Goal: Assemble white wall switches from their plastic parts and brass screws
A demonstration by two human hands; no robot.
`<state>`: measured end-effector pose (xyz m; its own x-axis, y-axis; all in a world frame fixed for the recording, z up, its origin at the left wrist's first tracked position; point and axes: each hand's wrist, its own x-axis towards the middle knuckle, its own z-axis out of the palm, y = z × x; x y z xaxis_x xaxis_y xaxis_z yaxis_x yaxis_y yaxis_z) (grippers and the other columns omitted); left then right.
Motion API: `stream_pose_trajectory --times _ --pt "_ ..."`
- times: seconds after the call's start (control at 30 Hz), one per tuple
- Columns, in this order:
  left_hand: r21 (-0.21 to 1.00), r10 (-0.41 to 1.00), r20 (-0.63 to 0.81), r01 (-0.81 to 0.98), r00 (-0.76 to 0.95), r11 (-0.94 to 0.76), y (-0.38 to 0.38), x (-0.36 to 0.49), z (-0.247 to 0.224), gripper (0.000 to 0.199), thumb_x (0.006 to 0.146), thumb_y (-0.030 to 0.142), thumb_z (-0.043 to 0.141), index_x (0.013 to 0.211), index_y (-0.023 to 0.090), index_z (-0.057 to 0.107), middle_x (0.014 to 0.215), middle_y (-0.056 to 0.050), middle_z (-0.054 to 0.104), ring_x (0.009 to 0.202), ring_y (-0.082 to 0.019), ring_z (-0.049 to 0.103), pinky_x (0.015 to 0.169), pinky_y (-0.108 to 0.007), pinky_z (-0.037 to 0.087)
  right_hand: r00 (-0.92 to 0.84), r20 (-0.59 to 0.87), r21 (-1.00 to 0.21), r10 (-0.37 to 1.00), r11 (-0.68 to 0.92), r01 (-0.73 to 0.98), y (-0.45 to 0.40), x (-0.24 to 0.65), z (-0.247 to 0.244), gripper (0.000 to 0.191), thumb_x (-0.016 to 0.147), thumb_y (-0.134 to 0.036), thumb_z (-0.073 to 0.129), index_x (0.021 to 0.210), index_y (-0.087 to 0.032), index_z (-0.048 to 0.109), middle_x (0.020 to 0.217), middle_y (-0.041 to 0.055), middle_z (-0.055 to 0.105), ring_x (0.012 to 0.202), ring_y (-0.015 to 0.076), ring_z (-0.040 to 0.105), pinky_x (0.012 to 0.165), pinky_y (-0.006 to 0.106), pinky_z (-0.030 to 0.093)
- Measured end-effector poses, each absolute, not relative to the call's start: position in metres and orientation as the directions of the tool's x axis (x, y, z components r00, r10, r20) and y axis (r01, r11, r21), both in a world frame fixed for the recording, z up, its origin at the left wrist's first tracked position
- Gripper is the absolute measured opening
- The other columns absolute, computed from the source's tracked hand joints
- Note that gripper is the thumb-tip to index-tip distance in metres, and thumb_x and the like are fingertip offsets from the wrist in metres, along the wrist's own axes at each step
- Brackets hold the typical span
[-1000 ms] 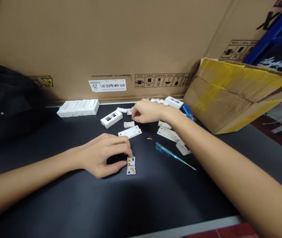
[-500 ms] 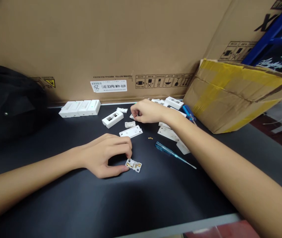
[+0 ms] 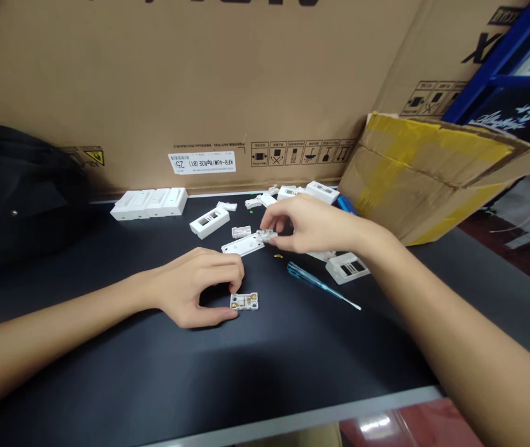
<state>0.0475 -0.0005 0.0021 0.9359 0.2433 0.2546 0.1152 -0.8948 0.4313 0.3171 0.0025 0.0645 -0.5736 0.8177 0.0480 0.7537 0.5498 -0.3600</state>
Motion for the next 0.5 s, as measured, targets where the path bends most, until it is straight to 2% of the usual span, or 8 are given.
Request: stream_pose_trajectory --times 0.13,0.27,0.37,0.5 --pt "0.437 0.212 0.260 0.081 0.942 -0.896 0.001 0.047 0.001 0.022 0.086 0.039 0.067 0.092 0.021 0.056 0.092 -0.001 0.064 0.076 -0.014 0.057 0.069 -0.027 0.045 -0.678 0.012 -0.452 0.735 0.609 0.652 -0.017 0.301 0.058 0.020 0.082 -0.019 0.068 0.101 -0.022 0.075 0.095 0.0006 0.077 0.083 0.0167 0.068 0.074 0.027 0.050" --pt "0.429 0.183 0.286 0.046 0.941 -0.902 0.001 0.047 -0.001 0.020 0.087 0.037 0.067 0.092 0.021 0.057 0.088 -0.001 0.064 0.072 -0.014 0.057 0.065 -0.027 0.044 -0.743 -0.015 -0.485 0.669 0.645 0.590 -0.024 0.290 0.048 0.023 0.082 -0.012 0.066 0.102 -0.020 0.074 0.096 0.0005 0.076 0.083 0.0161 0.066 0.075 0.028 0.048" --pt "0.420 0.172 0.302 0.031 0.938 -0.907 0.001 0.047 -0.001 0.020 0.087 0.037 0.067 0.091 0.021 0.057 0.086 -0.001 0.065 0.072 -0.014 0.058 0.065 -0.027 0.045 -0.748 0.013 -0.485 0.663 0.659 0.576 -0.024 0.294 0.048 0.021 0.085 -0.017 0.067 0.105 -0.020 0.074 0.099 0.0012 0.076 0.086 0.0167 0.066 0.076 0.028 0.048" --pt "0.419 0.155 0.298 0.017 0.942 -0.908 0.001 0.047 -0.001 0.021 0.088 0.039 0.067 0.091 0.021 0.057 0.087 -0.002 0.065 0.071 -0.015 0.058 0.066 -0.028 0.046 -0.649 0.074 -0.384 0.757 0.622 0.682 -0.020 0.311 0.052 0.017 0.088 -0.027 0.066 0.101 -0.019 0.074 0.097 0.0040 0.076 0.084 0.0187 0.067 0.074 0.030 0.048"
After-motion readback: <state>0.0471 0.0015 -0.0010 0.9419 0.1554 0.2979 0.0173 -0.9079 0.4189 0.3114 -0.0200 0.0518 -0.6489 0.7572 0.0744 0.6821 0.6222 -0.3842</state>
